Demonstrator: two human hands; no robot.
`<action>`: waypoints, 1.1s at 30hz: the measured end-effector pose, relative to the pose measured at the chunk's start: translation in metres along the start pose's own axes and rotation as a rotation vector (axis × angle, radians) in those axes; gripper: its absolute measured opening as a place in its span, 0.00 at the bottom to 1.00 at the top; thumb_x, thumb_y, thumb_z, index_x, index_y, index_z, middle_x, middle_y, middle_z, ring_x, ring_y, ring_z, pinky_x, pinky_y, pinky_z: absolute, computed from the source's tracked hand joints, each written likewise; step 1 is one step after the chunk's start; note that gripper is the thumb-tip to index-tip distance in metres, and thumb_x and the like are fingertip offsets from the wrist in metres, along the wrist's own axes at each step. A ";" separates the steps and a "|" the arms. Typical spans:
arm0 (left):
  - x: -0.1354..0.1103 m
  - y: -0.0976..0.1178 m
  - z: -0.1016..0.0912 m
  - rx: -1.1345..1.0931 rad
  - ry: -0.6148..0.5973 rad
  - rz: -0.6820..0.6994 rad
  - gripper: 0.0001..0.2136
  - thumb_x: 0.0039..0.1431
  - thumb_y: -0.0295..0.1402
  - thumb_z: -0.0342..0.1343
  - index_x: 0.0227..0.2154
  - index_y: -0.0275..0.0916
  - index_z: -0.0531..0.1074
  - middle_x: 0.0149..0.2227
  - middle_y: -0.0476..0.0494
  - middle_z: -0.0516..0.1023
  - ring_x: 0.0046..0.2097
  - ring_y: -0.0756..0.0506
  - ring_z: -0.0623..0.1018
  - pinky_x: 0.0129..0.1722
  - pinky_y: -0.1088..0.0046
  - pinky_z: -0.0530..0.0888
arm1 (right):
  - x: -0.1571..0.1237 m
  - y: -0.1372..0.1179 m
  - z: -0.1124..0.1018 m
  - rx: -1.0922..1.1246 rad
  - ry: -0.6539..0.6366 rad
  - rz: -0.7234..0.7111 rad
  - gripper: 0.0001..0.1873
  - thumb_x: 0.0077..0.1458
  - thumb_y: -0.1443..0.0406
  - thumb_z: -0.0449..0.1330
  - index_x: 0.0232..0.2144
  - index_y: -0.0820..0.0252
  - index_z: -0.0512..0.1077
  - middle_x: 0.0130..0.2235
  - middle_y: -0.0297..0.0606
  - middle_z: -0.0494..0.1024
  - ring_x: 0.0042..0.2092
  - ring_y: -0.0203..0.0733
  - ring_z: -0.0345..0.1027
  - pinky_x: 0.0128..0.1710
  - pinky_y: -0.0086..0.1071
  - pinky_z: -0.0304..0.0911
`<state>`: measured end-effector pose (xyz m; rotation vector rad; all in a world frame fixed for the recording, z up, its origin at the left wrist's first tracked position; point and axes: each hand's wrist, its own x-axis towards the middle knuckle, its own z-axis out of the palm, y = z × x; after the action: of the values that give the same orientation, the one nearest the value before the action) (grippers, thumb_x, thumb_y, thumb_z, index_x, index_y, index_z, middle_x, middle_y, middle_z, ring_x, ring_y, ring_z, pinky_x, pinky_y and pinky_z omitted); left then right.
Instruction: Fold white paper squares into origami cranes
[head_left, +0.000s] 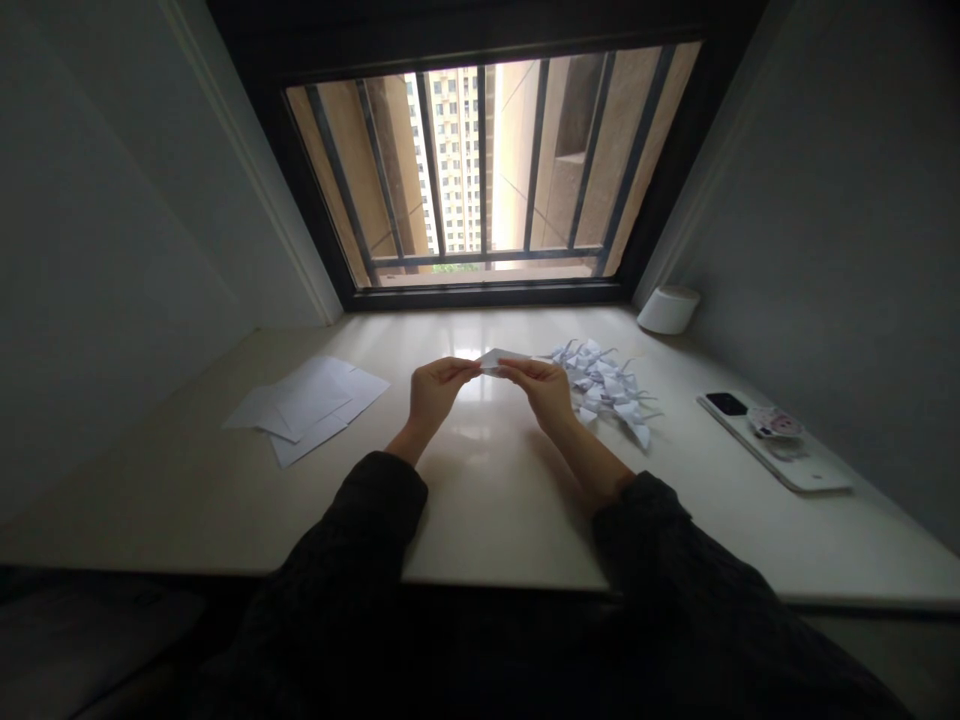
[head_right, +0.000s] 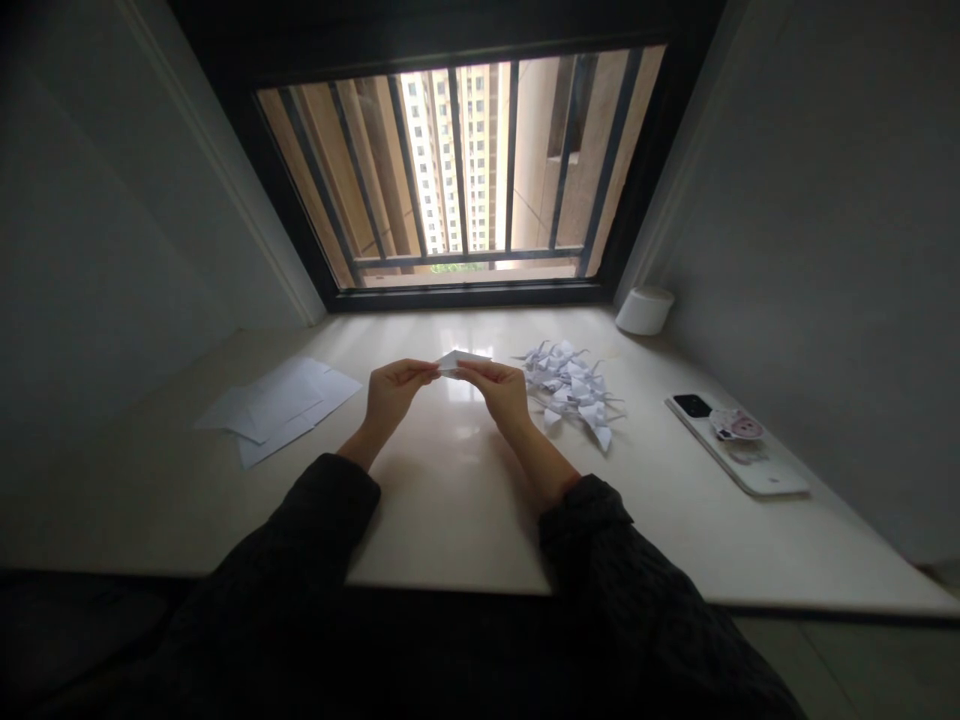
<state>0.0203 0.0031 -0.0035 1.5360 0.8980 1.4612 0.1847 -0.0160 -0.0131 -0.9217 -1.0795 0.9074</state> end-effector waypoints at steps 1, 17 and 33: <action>0.000 -0.001 -0.001 0.014 -0.003 0.003 0.11 0.42 0.38 0.66 0.29 0.39 0.79 0.32 0.44 0.81 0.35 0.45 0.79 0.41 0.66 0.75 | 0.000 0.000 0.000 -0.007 -0.004 0.006 0.11 0.37 0.59 0.70 0.28 0.54 0.80 0.31 0.34 0.82 0.37 0.45 0.75 0.44 0.41 0.69; -0.007 -0.002 0.015 -0.193 0.092 -0.223 0.15 0.39 0.37 0.68 0.32 0.37 0.79 0.33 0.43 0.81 0.35 0.47 0.79 0.42 0.64 0.75 | -0.003 0.002 0.008 0.084 0.136 -0.005 0.12 0.37 0.60 0.69 0.29 0.57 0.79 0.31 0.36 0.81 0.35 0.43 0.75 0.42 0.39 0.70; -0.012 0.002 0.022 -0.192 0.126 -0.189 0.15 0.39 0.36 0.68 0.34 0.38 0.79 0.34 0.43 0.82 0.38 0.45 0.79 0.43 0.64 0.75 | -0.003 0.005 0.009 0.118 0.153 -0.046 0.14 0.38 0.59 0.69 0.30 0.57 0.79 0.32 0.36 0.81 0.36 0.44 0.75 0.43 0.41 0.70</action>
<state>0.0408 -0.0104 -0.0062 1.1974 0.9213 1.4720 0.1743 -0.0159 -0.0172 -0.8508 -0.9031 0.8394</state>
